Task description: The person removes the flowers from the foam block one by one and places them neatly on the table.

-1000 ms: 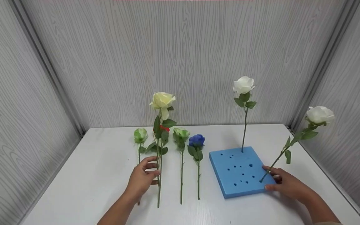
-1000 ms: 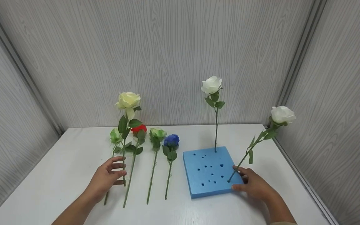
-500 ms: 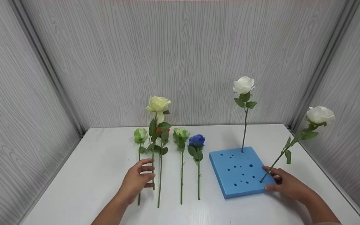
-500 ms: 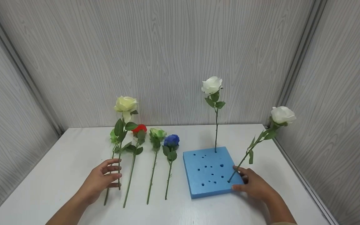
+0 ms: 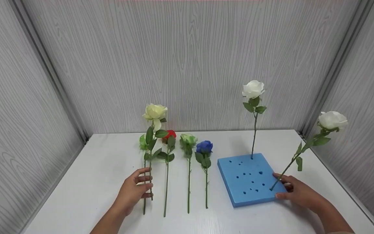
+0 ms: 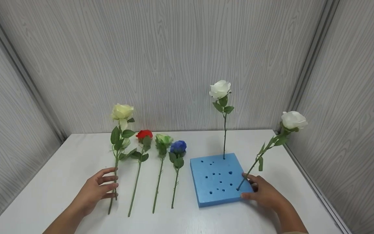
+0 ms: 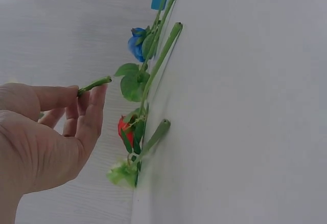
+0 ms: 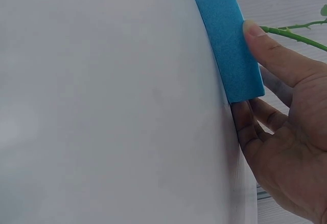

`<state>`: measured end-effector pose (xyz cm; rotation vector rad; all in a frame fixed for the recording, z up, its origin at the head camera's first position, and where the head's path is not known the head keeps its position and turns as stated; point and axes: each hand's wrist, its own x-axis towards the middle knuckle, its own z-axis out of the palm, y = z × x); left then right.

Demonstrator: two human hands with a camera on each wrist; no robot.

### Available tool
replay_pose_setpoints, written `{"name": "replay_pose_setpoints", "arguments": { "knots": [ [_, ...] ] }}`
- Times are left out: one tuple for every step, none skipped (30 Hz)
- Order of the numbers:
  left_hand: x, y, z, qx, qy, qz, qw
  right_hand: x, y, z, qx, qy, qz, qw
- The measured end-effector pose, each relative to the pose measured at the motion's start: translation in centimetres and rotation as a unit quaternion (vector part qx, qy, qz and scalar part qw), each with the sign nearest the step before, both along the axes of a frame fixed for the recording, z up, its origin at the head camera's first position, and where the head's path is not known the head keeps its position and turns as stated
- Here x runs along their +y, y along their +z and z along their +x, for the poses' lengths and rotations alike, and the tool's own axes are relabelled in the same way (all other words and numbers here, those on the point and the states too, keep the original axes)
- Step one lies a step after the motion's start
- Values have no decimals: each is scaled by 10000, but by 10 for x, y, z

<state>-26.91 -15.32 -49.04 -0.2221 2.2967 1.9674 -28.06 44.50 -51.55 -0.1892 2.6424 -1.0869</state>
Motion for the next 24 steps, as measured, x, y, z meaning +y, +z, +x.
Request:
{"name": "replay_pose_setpoints", "arguments": {
  "knots": [
    [-2,0,0,-22,19,-25,10000,0,1,0,-4,-2,5,10000],
    [-4,0,1,-43,39,-35,10000,0,1,0,-9,-9,15,10000],
    [-7,-1,1,-61,56,-42,10000,0,1,0,-13,2,18,10000],
    [-9,-1,1,-78,54,-54,9999,0,1,0,-29,6,22,10000],
    [-11,-2,1,-91,50,-86,9999,0,1,0,-40,0,26,10000],
    [-13,-3,1,-105,40,-116,9999,0,1,0,-64,-31,8,10000],
    [-16,-4,1,-123,30,-143,9998,0,1,0,-76,-36,6,10000],
    [-18,-6,1,-145,25,-152,9998,0,1,0,-75,-28,-1,10000],
    [-20,-7,1,-170,15,-160,9997,0,1,1,-76,-21,-4,10000],
    [-22,-8,1,-195,12,-163,9997,0,1,1,-76,-23,0,10000],
    [-24,-9,1,-220,17,-151,9996,0,1,1,-69,-23,-3,10000],
    [-26,-10,1,-240,22,-124,9996,0,1,1,-63,-22,11,10000],
    [-28,-11,1,-272,20,-104,9996,0,1,1,-51,-19,29,10000],
    [-30,-11,1,-299,17,-87,9995,0,1,1,-44,-19,55,10000],
    [-32,-12,1,-324,7,-89,9994,0,2,2,-42,-24,75,10000],
    [-35,-12,2,-346,1,-87,9994,0,2,2,-33,-19,90,10000],
    [-37,-12,2,-360,-15,-85,9993,0,2,2,-26,-16,111,9999],
    [-39,-13,3,-379,-29,-83,9992,-1,2,2,-17,-8,126,9999],
    [-42,-13,4,-404,-47,-104,9991,-1,2,2,-19,0,110,9999],
    [-44,-14,4,-423,-59,-119,9990,-1,2,2,-23,0,96,10000],
    [-47,-15,5,-440,-71,-129,9989,-1,2,2,-23,0,75,10000],
    [-49,-15,5,-454,-71,-136,9988,-1,3,3,-28,-2,70,10000],
    [-52,-16,5,-468,-74,-139,9988,-1,3,3,-28,-6,71,10000],
    [-54,-17,5,-491,-65,-147,9987,-1,3,3,-33,-11,65,10000]
  ]
}}
